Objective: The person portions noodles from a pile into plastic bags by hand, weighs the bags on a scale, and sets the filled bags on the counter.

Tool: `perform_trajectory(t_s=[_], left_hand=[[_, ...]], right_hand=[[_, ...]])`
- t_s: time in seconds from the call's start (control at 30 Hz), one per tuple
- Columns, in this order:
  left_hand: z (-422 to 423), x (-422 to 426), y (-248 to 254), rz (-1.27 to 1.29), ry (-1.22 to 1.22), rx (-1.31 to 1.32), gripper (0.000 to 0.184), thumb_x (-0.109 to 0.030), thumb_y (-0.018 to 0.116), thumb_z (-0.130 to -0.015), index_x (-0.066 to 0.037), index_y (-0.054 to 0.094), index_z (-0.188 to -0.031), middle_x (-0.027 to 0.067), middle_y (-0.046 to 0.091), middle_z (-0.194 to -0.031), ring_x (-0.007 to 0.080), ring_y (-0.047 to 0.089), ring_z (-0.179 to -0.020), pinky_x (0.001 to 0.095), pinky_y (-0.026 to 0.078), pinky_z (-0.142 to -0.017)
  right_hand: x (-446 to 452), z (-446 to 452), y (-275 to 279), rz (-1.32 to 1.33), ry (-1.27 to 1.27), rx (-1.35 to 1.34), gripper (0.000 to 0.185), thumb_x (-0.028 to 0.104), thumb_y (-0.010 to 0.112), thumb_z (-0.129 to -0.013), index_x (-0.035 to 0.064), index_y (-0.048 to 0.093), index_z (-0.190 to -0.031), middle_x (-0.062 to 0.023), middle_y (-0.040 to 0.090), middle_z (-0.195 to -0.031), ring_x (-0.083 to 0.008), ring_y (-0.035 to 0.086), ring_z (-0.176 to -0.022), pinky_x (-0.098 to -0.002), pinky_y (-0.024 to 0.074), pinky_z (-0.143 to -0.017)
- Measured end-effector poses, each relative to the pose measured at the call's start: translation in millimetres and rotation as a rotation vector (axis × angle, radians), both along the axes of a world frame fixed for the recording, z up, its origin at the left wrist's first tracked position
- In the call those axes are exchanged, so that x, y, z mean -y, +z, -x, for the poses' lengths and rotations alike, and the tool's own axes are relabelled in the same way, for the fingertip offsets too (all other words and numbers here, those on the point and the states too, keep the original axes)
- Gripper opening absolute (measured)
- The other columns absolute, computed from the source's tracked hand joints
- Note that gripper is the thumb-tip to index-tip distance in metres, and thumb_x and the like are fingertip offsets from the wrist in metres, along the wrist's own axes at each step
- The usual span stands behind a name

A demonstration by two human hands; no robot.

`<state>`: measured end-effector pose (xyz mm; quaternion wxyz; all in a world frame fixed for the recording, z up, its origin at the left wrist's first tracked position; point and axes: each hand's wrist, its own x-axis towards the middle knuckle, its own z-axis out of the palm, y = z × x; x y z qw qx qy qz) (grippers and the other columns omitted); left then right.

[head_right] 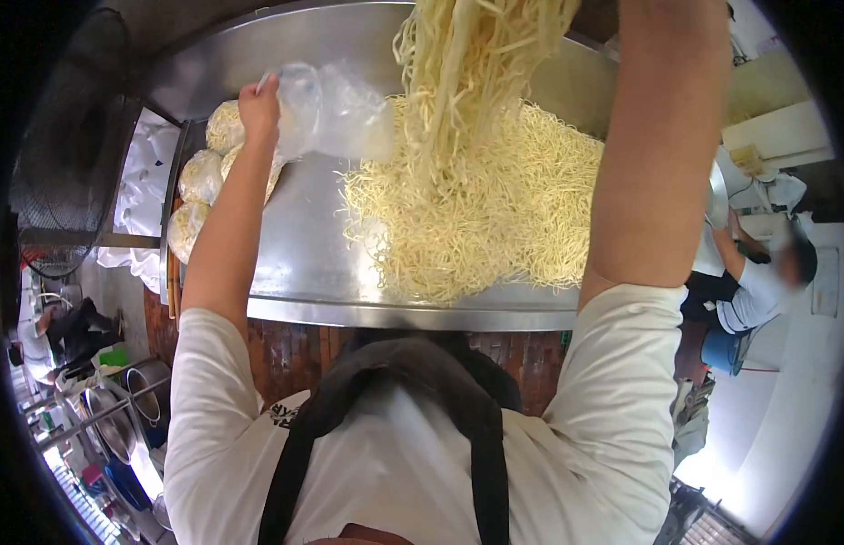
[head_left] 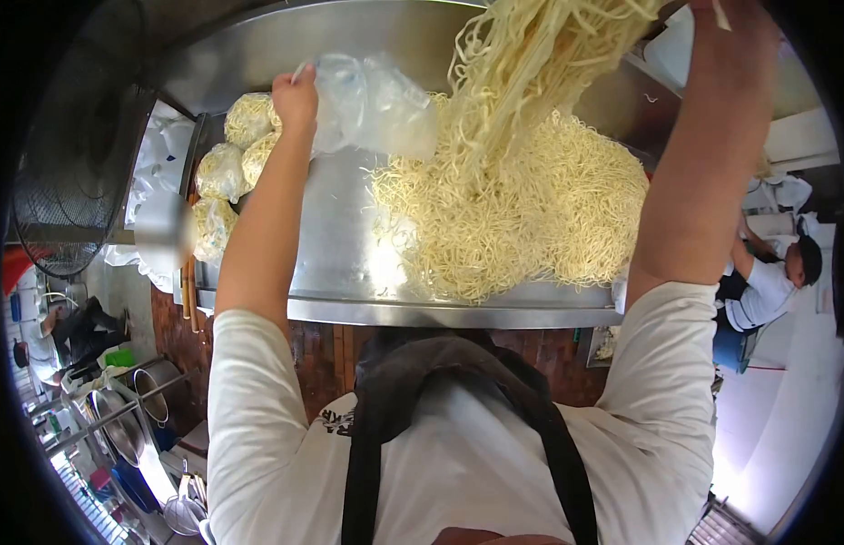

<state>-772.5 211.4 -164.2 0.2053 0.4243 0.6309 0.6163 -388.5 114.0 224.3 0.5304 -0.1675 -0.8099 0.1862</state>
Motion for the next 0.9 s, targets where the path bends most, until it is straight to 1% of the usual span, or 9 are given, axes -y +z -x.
perform_trajectory(t_s=[0.07,0.1,0.2,0.27,0.37,0.47,0.6,0.8,0.9], left_hand=[[-22,-9,26,-0.026,0.071,-0.218,0.043,-0.036,0.075,-0.081,0.002,0.058,-0.07,0.015,0.056,-0.06,0.0296,0.051,-0.055,0.0407,0.047,-0.063],[-32,-12,35,-0.04,0.063,-0.247,0.047,-0.038,0.074,-0.082,0.002,0.057,-0.065,0.018,0.055,-0.058,0.0306,0.049,-0.055,0.0404,0.047,-0.062],[-74,8,79,-0.139,-0.207,-0.078,0.044,-0.038,0.07,-0.086,0.001,0.058,-0.068,0.0165,0.056,-0.058,0.0288,0.048,-0.054,0.0399,0.045,-0.058],[-103,57,121,-0.243,-0.385,0.031,0.036,-0.033,0.068,-0.088,-0.001,0.06,-0.075,0.0155,0.056,-0.059,0.0268,0.049,-0.053,0.038,0.044,-0.056],[-116,174,165,-0.202,-0.494,-0.163,0.022,-0.024,0.068,-0.086,-0.003,0.061,-0.084,0.0144,0.06,-0.067,0.0278,0.056,-0.054,0.0365,0.045,-0.054],[-95,239,118,-0.445,-0.761,-0.39,0.015,-0.009,0.069,-0.079,-0.005,0.065,-0.093,0.0154,0.066,-0.082,0.0364,0.064,-0.07,0.0426,0.051,-0.059],[-89,279,19,-0.131,-0.603,-0.423,0.024,0.0,0.063,-0.08,-0.003,0.064,-0.104,0.0197,0.066,-0.092,0.0391,0.065,-0.081,0.0433,0.053,-0.069],[-36,263,-109,0.537,-0.335,-0.227,0.018,-0.001,0.056,-0.086,-0.003,0.055,-0.103,0.025,0.064,-0.089,0.0422,0.063,-0.082,0.048,0.049,-0.07],[-34,262,-123,0.34,-0.25,-0.264,0.014,-0.005,0.057,-0.088,-0.002,0.053,-0.101,0.0233,0.064,-0.084,0.0411,0.063,-0.077,0.0476,0.048,-0.065]], right_hand=[[32,33,-1,0.288,0.094,-0.161,0.035,0.026,0.05,-0.097,0.0018,0.061,-0.119,-0.0158,0.068,-0.106,-0.0225,0.068,-0.092,-0.0366,0.0543,-0.082],[63,70,-10,0.418,-0.306,-0.344,0.034,0.026,0.05,-0.097,0.0021,0.062,-0.118,-0.0152,0.069,-0.103,-0.0216,0.068,-0.09,-0.0361,0.0553,-0.08],[77,81,-85,0.704,-0.496,-0.166,0.026,0.019,0.054,-0.093,0.0049,0.06,-0.114,-0.0078,0.068,-0.094,-0.0158,0.066,-0.078,-0.0288,0.0535,-0.07],[72,70,-190,0.718,0.154,-0.04,0.047,0.012,0.066,-0.085,0.0065,0.054,-0.13,-0.0066,0.065,-0.114,-0.0156,0.063,-0.094,-0.0316,0.0521,-0.087],[79,104,-224,0.813,-0.061,0.297,0.055,0.012,0.068,-0.085,0.0087,0.05,-0.137,-0.0091,0.06,-0.123,-0.0193,0.062,-0.101,-0.0321,0.0514,-0.091],[59,115,-278,0.789,-0.147,-0.101,0.051,0.016,0.068,-0.085,0.0081,0.053,-0.134,-0.0116,0.058,-0.126,-0.0207,0.058,-0.108,-0.0365,0.0471,-0.095],[37,165,-378,0.989,-0.01,-0.179,0.047,0.021,0.068,-0.086,0.0074,0.057,-0.129,-0.015,0.056,-0.129,-0.0227,0.053,-0.116,-0.0424,0.0414,-0.1],[62,183,-464,0.569,-0.111,1.01,0.045,0.028,0.068,-0.085,0.0087,0.062,-0.125,-0.0166,0.056,-0.128,-0.0285,0.051,-0.122,-0.0456,0.0361,-0.107],[57,168,-461,0.185,-0.375,1.439,0.046,0.029,0.068,-0.085,0.0105,0.061,-0.126,-0.0146,0.062,-0.117,-0.0292,0.058,-0.11,-0.0398,0.0436,-0.1]])
